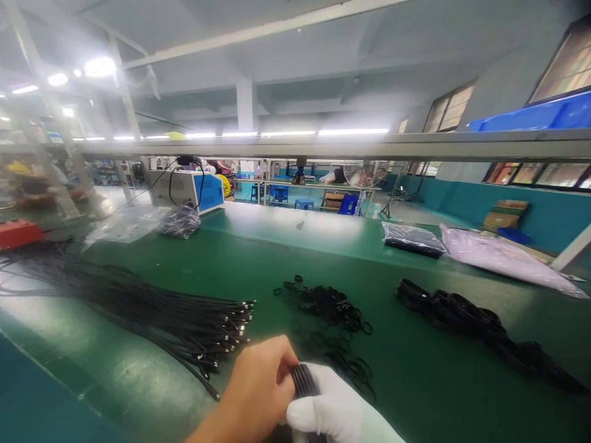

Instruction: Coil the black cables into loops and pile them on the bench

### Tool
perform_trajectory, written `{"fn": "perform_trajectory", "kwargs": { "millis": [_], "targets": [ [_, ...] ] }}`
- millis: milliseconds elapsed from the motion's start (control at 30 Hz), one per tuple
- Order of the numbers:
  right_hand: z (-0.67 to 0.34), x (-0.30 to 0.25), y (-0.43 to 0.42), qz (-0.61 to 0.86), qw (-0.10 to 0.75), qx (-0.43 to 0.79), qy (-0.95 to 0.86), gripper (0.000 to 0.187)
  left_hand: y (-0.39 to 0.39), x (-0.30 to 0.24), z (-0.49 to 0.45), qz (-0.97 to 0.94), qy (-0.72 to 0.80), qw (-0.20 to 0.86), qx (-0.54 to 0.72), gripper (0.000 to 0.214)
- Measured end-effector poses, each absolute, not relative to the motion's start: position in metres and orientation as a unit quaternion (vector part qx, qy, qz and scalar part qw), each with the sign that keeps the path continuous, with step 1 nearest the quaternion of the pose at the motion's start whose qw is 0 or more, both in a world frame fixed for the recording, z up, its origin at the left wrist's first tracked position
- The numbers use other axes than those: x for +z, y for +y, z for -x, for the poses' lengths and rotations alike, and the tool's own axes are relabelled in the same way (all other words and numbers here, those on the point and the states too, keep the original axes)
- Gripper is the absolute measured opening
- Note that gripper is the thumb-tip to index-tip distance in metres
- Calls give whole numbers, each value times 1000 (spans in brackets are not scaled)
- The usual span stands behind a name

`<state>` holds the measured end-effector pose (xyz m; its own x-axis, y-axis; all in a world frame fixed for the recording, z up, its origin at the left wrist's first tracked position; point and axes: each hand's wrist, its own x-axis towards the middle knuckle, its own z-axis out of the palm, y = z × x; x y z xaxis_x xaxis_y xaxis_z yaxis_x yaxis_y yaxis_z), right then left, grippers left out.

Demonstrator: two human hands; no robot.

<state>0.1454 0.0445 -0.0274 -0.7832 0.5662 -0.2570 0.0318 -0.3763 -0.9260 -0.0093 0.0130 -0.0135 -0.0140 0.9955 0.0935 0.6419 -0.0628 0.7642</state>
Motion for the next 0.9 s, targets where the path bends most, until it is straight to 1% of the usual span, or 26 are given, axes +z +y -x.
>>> {"fn": "perform_trajectory", "kwargs": {
  "millis": [33, 100, 133, 200, 300, 433, 533, 600, 667, 767, 833, 900],
  "targets": [
    [-148, -24, 46, 291, 182, 781, -522, 23, 17, -13, 14, -651, 615, 291, 337, 14],
    [-155, -14, 52, 327, 237, 776, -485, 29, 28, -11, 25, -658, 593, 314, 342, 21],
    [-160, -8, 56, 345, 275, 770, -461, 34, 34, -11, 31, -662, 593, 310, 339, 22],
    [-172, 2, 65, 368, 343, 758, -415, 43, 50, -15, 41, -666, 612, 276, 325, 16],
    [-184, 8, 75, 368, 392, 753, -378, 47, 71, -27, 40, -686, 616, 248, 296, 11],
    [-185, 1, 76, 371, 418, 731, -390, 45, 88, -46, 23, -707, 606, 254, 262, 12],
    [-179, -4, 75, 380, 425, 715, -406, 43, 89, -48, 16, -689, 611, 284, 269, 9],
    [-174, -5, 75, 404, 432, 691, -415, 43, 83, -41, 14, -669, 603, 328, 286, 6],
    [-169, -5, 75, 433, 445, 653, -434, 46, 73, -33, 8, -649, 579, 388, 305, 9],
    [-161, -8, 73, 443, 447, 618, -472, 49, 57, -27, -7, -572, 502, 525, 380, 18],
    [-158, -13, 70, 416, 435, 645, -470, 44, 51, -31, -18, -515, 468, 572, 433, 26],
    [-158, -18, 67, 356, 445, 719, -399, 40, 49, -37, -25, -517, 485, 541, 453, 30]
  ]
}}
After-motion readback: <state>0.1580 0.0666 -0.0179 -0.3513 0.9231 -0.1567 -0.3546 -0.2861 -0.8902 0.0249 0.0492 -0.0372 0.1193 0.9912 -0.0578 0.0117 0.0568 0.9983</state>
